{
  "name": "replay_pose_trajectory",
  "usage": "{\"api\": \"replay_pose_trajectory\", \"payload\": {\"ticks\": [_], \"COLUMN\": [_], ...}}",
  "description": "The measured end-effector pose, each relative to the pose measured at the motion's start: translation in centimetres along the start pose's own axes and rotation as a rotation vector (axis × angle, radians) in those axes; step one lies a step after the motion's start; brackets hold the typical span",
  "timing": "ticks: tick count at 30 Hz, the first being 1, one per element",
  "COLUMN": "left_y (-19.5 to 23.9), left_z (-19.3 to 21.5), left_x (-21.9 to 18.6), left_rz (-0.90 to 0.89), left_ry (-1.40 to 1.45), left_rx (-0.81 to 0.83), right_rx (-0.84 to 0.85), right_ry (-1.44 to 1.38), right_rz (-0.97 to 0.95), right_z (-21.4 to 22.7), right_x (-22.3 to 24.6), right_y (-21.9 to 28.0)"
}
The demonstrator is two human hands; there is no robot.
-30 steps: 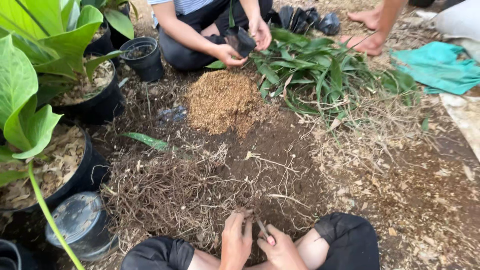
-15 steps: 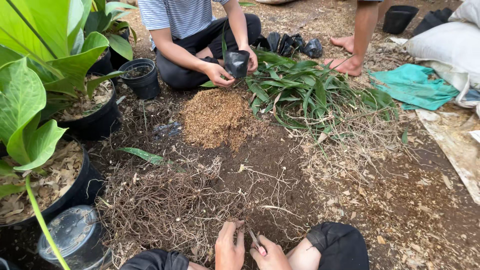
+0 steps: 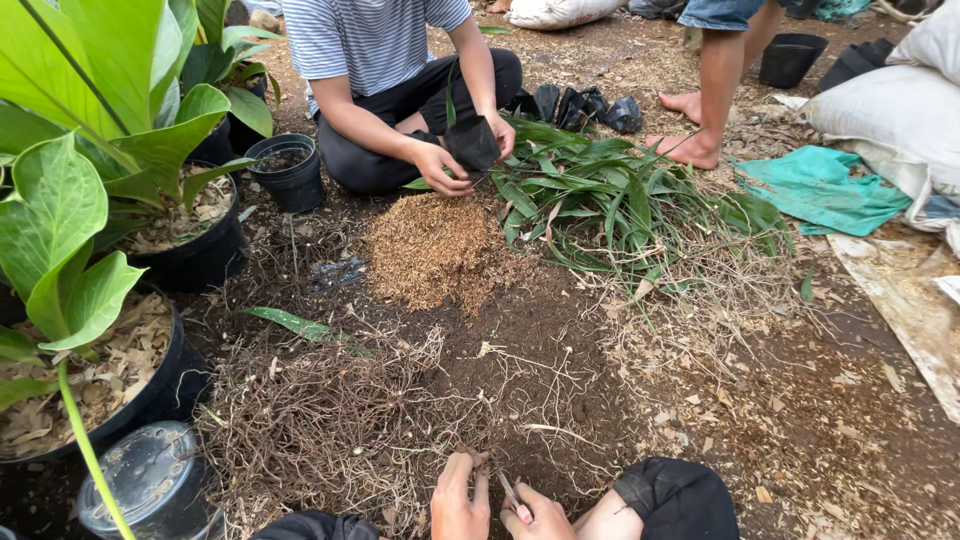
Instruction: The person trims roots from plant cuttings using a small tool, handles several root clumps, and gathers the trimmed material on the ground while sitting among potted plants.
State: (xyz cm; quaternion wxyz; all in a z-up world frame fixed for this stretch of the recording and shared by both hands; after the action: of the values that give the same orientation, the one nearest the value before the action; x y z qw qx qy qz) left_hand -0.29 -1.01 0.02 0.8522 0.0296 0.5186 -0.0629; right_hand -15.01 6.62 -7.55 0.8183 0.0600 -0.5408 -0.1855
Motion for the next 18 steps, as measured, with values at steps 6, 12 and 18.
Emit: {"api": "replay_pose_trajectory", "payload": {"ticks": [6,12,18], "left_y": [-0.4,-0.6,-0.5], "left_z": [-0.4,-0.5,-0.2], "left_x": [0.9,1.2,0.6], "left_rz": [0.031,-0.021,0.057], "left_ry": [-0.003,0.023,-0.015], "left_rx": [0.011,-0.01,-0.003], "right_rx": [0.021,0.04,0.029], "right_ry": [0.052,0.046,0.08], "right_rz": [0.012,-0.016,-0.045], "right_z": [-0.1,0.1,-0.4], "right_x": [-0.3,0.5,0.6], "right_y": [-0.4,-0.4,-0.3]}}
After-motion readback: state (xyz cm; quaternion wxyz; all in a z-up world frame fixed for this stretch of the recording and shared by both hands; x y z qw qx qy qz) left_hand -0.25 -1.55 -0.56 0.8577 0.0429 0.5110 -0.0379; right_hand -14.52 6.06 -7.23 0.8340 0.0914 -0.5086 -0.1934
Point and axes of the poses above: each hand's wrist, its own y-axis away from the middle knuckle, its own z-axis out of the back of the hand, x = y × z, the point moved 1 cm from there along -y, towards the middle knuckle, and after that the axes turned 12 degrees about z, right-handed, at the moved point
